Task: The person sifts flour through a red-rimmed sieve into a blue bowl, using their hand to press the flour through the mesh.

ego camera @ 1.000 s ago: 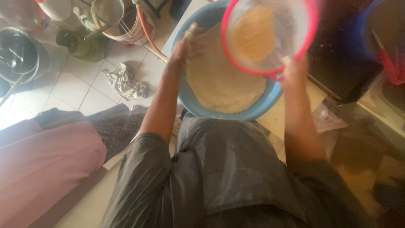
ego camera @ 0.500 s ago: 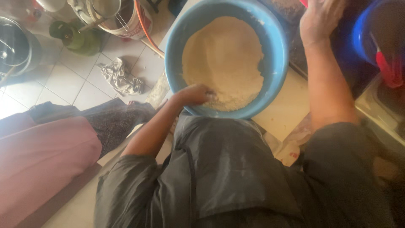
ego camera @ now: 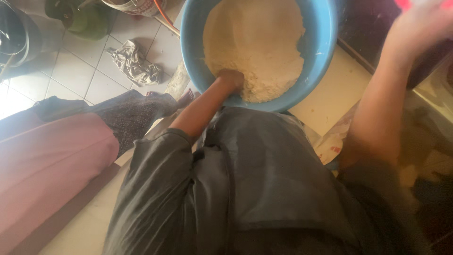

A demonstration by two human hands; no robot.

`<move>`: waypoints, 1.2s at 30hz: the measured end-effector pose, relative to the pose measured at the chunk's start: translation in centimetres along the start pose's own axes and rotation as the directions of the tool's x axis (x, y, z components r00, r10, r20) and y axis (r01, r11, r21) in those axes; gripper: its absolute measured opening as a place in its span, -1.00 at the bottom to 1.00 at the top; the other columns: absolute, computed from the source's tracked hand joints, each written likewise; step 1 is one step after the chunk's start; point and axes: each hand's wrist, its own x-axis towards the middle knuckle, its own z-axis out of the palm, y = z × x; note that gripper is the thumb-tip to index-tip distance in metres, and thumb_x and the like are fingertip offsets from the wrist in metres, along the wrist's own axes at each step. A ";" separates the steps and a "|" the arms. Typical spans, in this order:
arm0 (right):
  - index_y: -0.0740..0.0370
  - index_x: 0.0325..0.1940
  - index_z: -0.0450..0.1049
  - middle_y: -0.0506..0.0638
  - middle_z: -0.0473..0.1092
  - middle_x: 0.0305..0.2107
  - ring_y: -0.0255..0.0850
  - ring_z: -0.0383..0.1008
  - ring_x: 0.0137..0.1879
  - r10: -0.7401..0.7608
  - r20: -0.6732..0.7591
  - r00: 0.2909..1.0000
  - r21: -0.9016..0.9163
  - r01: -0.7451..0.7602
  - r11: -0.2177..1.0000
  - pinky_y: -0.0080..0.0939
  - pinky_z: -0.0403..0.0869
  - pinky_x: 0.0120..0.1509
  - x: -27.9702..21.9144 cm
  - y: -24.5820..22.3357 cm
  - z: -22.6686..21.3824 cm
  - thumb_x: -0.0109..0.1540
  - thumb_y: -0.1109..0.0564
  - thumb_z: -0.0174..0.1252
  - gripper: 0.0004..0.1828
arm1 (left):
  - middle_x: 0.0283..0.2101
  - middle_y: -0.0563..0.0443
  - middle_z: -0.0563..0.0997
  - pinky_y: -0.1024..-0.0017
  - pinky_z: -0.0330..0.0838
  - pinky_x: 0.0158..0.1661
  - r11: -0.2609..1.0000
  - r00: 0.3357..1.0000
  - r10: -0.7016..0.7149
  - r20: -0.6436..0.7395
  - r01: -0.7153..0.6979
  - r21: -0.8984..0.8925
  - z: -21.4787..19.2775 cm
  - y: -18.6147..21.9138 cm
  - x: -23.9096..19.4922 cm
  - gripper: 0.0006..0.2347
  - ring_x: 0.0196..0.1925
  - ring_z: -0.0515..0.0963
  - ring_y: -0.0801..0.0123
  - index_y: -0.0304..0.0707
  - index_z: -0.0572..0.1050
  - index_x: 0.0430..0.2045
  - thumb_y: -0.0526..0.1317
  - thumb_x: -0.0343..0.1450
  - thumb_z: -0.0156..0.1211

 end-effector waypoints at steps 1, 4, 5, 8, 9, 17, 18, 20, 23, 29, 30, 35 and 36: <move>0.47 0.11 0.38 0.26 0.45 -0.06 0.04 0.53 0.08 0.110 -0.041 0.993 0.039 -0.108 0.993 -0.01 0.51 0.23 -1.0 1.3 -1.1 0.45 0.21 0.06 -0.77 | -0.04 -0.18 0.66 0.09 0.53 -0.03 1.000 1.000 -0.009 0.001 0.009 0.026 -1.7 0.4 -1.0 -0.71 0.02 0.66 0.03 -0.20 0.66 -0.18 -0.16 0.25 0.30; 0.49 0.09 0.36 0.23 0.48 -0.08 -0.02 0.57 0.06 0.178 -0.192 0.965 0.177 -0.144 0.974 -0.04 0.53 0.21 -3.9 4.5 -4.7 0.47 0.20 0.04 -0.76 | -0.05 -0.18 0.67 0.10 0.53 0.01 1.000 0.997 -0.015 -0.076 0.017 0.019 -6.3 1.5 -2.0 -0.74 0.04 0.66 0.04 -0.18 0.67 -0.19 -0.23 0.26 0.27; 0.52 0.21 0.33 0.26 0.45 0.02 0.01 0.55 0.16 -0.026 -0.304 0.952 0.225 0.099 0.969 0.01 0.51 0.30 -5.0 5.0 -6.0 0.45 0.29 0.06 -0.72 | -0.02 -0.21 0.67 0.08 0.52 0.04 0.998 0.991 -0.012 -0.133 0.005 -0.055 -7.0 2.8 -1.5 -0.75 0.07 0.65 0.03 -0.20 0.67 -0.18 -0.22 0.30 0.22; 0.51 0.44 0.17 0.28 0.42 0.20 0.01 0.52 0.32 0.064 -0.274 0.960 0.246 0.006 0.969 -0.01 0.51 0.46 -8.5 4.0 -9.1 0.49 0.31 0.16 -0.52 | 0.24 -0.24 0.47 0.08 0.29 0.26 0.891 0.830 0.226 -0.509 -0.388 -0.237 -8.9 7.0 2.2 -0.61 0.30 0.40 -0.08 -0.19 0.50 0.08 -0.15 0.35 0.16; 0.50 0.48 0.09 0.31 0.38 0.26 0.04 0.49 0.36 0.088 -0.246 0.965 0.352 0.004 0.936 0.01 0.48 0.49 -9.3 3.1 -10.0 0.45 0.35 0.14 -0.44 | 0.29 -0.27 0.37 0.06 0.19 0.28 0.870 0.803 0.238 -0.547 -0.426 -0.247 -9.3 8.8 3.5 -0.52 0.35 0.29 -0.12 -0.16 0.43 0.17 -0.11 0.31 0.18; 0.54 0.33 0.24 0.37 0.43 0.13 0.05 0.61 0.14 0.393 -0.129 0.910 0.435 -0.304 0.847 -0.07 0.72 0.18 -11.5 0.2 -17.5 0.31 0.37 0.12 -0.50 | 0.37 -0.13 0.48 0.10 0.30 0.41 0.983 0.980 0.177 -0.087 -0.172 0.058 -6.1 8.9 6.6 -0.60 0.48 0.39 0.04 -0.12 0.54 0.19 -0.11 0.43 0.14; 0.54 0.37 0.21 0.37 0.42 0.17 0.05 0.60 0.19 0.365 -0.144 0.920 0.417 -0.278 0.865 -0.09 0.70 0.23 -12.2 0.4 -18.4 0.30 0.40 0.10 -0.45 | 0.36 -0.21 0.46 0.09 0.32 0.35 0.988 0.987 0.122 -0.109 -0.111 0.103 -6.3 7.7 6.7 -0.59 0.43 0.40 0.01 -0.20 0.53 0.19 -0.16 0.42 0.16; 0.54 0.46 0.15 0.37 0.40 0.25 0.05 0.57 0.29 0.306 -0.163 0.938 0.381 -0.226 0.896 -0.14 0.67 0.33 -13.3 0.6 -19.8 0.28 0.45 0.06 -0.37 | 0.31 -0.26 0.43 0.04 0.28 0.31 0.990 0.945 0.140 -0.296 -0.122 0.078 -6.8 7.4 7.0 -0.59 0.38 0.37 -0.05 -0.24 0.50 0.16 -0.18 0.39 0.21; 0.53 0.52 0.09 0.39 0.37 0.23 0.04 0.57 0.24 0.443 -0.158 0.883 0.420 -0.346 0.839 -0.05 0.67 0.31 -13.1 -0.7 -19.5 0.31 0.42 0.14 -0.30 | 0.25 -0.20 0.41 0.00 0.18 0.31 0.950 0.746 0.202 -0.634 -0.308 -0.059 -8.6 8.3 7.5 -0.57 0.35 0.30 -0.10 -0.19 0.46 0.11 -0.13 0.34 0.25; 0.48 0.48 0.07 0.39 0.36 0.31 0.09 0.60 0.23 0.135 0.000 0.991 0.518 -0.115 0.848 -0.03 0.66 0.21 -11.0 -8.7 -18.3 0.43 0.40 0.03 -0.47 | 0.18 -0.22 0.47 0.01 0.23 0.23 0.952 0.644 0.215 -0.735 -0.307 0.009 -7.0 10.4 13.4 -0.63 0.28 0.35 -0.14 -0.22 0.55 -0.07 -0.10 0.27 0.23; 0.47 0.51 0.08 0.37 0.33 0.36 0.08 0.55 0.30 0.148 0.050 0.988 0.517 -0.152 0.842 -0.02 0.65 0.28 -11.3 -10.0 -18.6 0.46 0.38 0.00 -0.47 | 0.15 -0.22 0.49 0.00 0.22 0.27 0.942 0.614 0.267 -0.742 -0.328 0.067 -5.1 8.8 13.4 -0.66 0.27 0.38 -0.12 -0.23 0.57 -0.09 -0.09 0.30 0.21; 0.44 0.55 0.05 0.29 0.19 0.40 0.15 0.26 0.54 -0.231 0.278 0.932 0.181 0.185 0.966 0.17 0.29 0.60 -11.5 -13.4 -16.0 0.44 0.44 0.00 -0.41 | 0.19 -0.21 0.53 0.01 0.23 0.35 0.988 0.861 0.144 -0.487 -0.151 0.025 -0.2 4.1 9.2 -0.73 0.33 0.41 -0.10 -0.19 0.61 -0.07 -0.16 0.42 0.09; 0.40 0.56 0.08 0.29 0.19 0.40 0.17 0.27 0.54 -0.296 0.315 0.902 0.222 0.233 0.947 0.14 0.33 0.60 -11.6 -13.8 -13.9 0.39 0.45 0.00 -0.37 | 0.22 -0.18 0.51 0.00 0.21 0.38 0.987 0.862 0.127 -0.491 -0.158 -0.024 0.6 3.8 7.6 -0.71 0.36 0.38 -0.10 -0.18 0.60 -0.04 -0.15 0.42 0.07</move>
